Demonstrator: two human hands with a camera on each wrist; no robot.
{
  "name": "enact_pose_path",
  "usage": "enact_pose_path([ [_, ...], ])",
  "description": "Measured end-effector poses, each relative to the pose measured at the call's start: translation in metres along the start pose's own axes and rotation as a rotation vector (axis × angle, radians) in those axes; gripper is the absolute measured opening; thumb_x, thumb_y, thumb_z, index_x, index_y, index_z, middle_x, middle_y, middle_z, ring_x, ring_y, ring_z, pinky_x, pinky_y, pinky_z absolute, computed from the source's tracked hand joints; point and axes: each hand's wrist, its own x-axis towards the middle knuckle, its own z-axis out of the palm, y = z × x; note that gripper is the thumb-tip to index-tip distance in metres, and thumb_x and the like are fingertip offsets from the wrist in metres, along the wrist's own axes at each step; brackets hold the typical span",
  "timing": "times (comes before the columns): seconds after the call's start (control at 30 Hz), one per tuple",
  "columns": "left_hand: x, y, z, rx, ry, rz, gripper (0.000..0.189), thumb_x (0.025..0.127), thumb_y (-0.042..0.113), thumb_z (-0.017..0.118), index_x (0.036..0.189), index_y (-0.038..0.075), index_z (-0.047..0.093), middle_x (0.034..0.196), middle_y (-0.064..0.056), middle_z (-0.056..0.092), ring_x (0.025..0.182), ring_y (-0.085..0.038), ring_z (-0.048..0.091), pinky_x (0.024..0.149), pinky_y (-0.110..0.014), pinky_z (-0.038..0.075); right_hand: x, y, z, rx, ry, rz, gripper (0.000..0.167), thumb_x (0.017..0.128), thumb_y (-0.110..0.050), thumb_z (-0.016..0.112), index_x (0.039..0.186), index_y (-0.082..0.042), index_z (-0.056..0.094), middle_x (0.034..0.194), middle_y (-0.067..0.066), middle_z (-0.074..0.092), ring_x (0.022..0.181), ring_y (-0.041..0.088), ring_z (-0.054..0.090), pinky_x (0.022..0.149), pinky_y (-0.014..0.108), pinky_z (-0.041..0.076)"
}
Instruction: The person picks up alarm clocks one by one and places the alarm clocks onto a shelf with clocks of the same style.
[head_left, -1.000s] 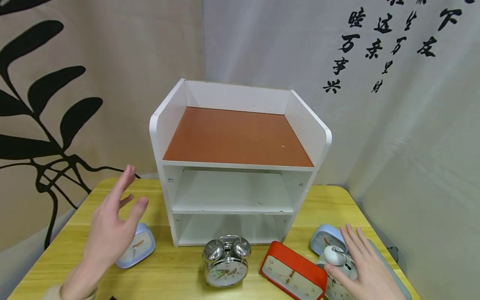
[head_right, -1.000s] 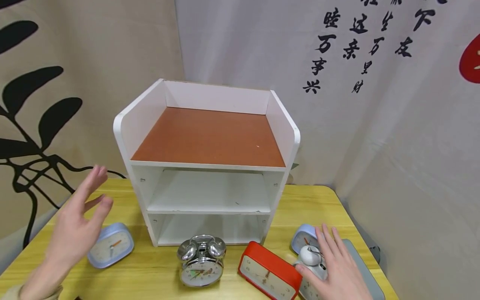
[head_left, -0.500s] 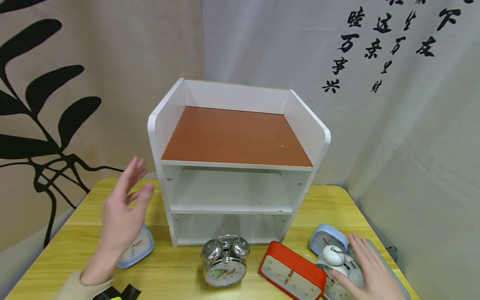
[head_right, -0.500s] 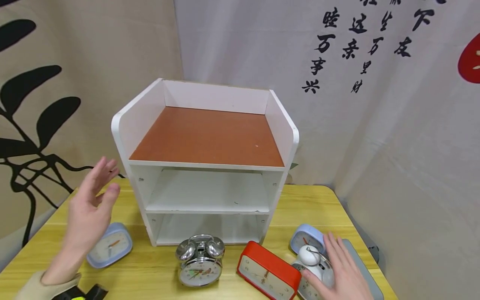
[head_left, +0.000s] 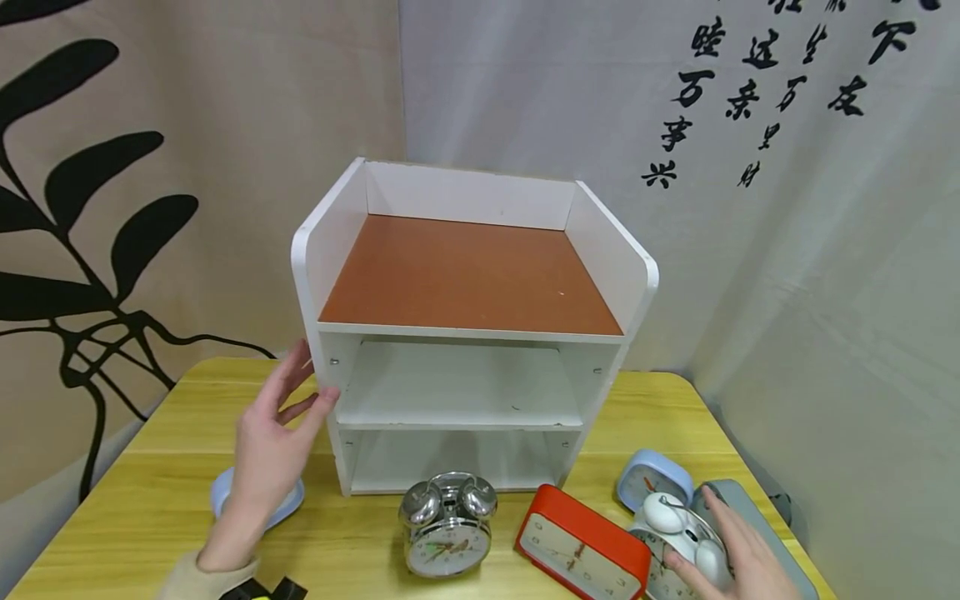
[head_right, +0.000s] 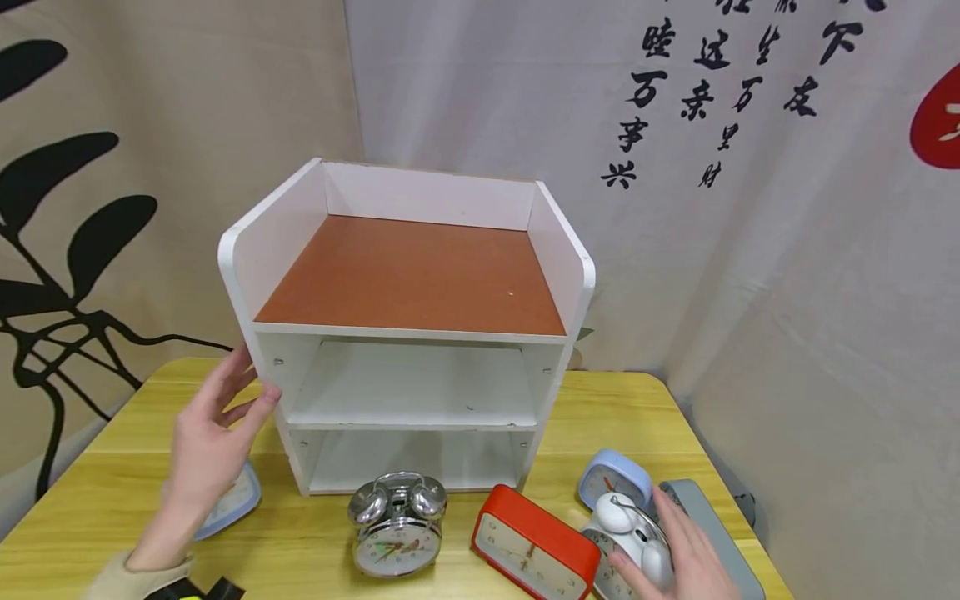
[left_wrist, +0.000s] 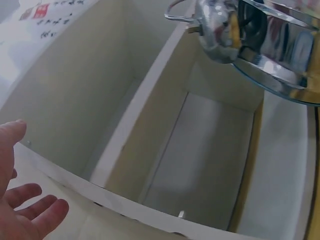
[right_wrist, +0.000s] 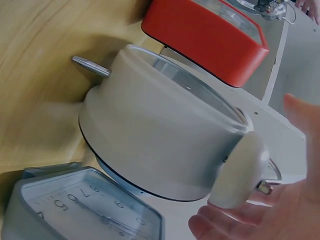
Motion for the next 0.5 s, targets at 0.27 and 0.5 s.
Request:
enact_pose_path([
  [0.27, -0.005, -0.012, 0.01, -0.069, -0.003, -0.032, 0.067, 0.096, 0.006, 0.075, 0.157, 0.019, 0.05, 0.152, -0.016, 0.061, 0.122, 0.022, 0.053, 0.089, 0.0, 0.052, 0.003, -0.004, 0.003, 0.014, -0.041, 0.09, 0.108, 0.089, -0.064, 0.075, 0.162, 0.004, 0.031, 0.15, 0.04, 0.051, 0.125, 0.059, 0.059, 0.093, 0.068, 0.057],
  [0.5, -0.01, -0.013, 0.015, -0.093, 0.008, -0.06, 0.06, 0.098, 0.005, 0.073, 0.155, 0.012, 0.053, 0.148, -0.021, 0.063, 0.117, 0.023, 0.055, 0.089, 0.001, 0.052, 0.003, -0.007, 0.007, 0.056, -0.064, 0.197, 0.113, 0.085, -0.066, 0.078, 0.163, -0.001, 0.03, 0.154, 0.035, 0.051, 0.12, 0.055, 0.064, 0.086, 0.059, 0.06],
])
